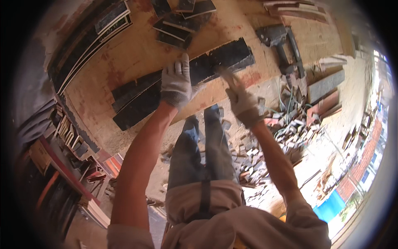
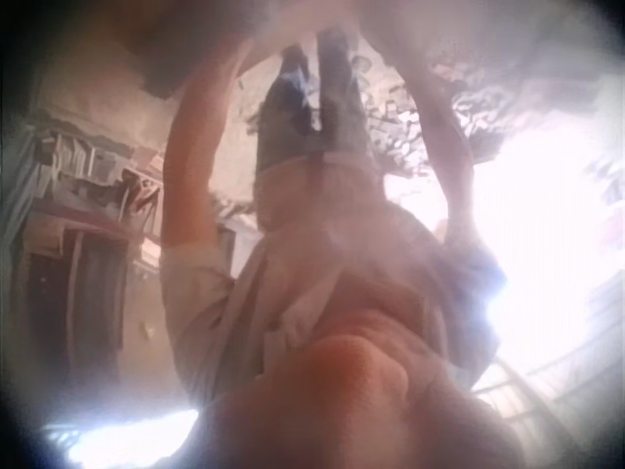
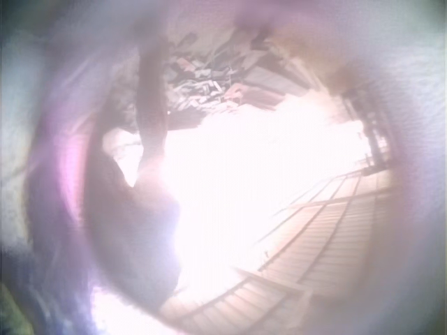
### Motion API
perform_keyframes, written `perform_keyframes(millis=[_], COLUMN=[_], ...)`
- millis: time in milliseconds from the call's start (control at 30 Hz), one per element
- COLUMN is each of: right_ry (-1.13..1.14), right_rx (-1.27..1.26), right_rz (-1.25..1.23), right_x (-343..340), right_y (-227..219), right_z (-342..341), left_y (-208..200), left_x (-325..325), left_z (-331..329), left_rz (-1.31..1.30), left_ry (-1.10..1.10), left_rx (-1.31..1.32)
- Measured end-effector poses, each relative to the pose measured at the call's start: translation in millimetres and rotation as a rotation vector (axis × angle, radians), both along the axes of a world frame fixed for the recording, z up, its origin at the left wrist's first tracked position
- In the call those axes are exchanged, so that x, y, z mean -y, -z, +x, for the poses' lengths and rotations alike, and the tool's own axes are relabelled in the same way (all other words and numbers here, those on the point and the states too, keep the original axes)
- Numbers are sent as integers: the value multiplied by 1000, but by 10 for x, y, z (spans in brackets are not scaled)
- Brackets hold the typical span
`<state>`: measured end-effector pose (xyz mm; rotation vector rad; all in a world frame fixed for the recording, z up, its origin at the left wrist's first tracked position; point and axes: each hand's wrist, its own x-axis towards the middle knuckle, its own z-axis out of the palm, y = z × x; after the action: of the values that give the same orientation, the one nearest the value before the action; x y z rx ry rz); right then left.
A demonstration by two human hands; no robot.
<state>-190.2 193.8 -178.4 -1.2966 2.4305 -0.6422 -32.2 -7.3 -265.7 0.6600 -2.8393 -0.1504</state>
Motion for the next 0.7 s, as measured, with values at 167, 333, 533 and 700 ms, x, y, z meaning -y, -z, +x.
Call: perform_keyframes(millis=[167,333,533,700], right_ry=[89,82,-86,35], right_rx=[94,99,-57,155], right_rz=[-506,369,-368,-8], right_x=[-133,93,61,362], right_y=[-177,-59,-116,-116], right_z=[9,-11,-185,-194], left_y=[41,-9,-36,-16], left_x=[0,-8,-68,-30], left_z=[-15,-26,13,-6], left_rz=[124,22,83,55], left_ry=[-30,-1,-31,-1], left_rx=[179,10,103,-34])
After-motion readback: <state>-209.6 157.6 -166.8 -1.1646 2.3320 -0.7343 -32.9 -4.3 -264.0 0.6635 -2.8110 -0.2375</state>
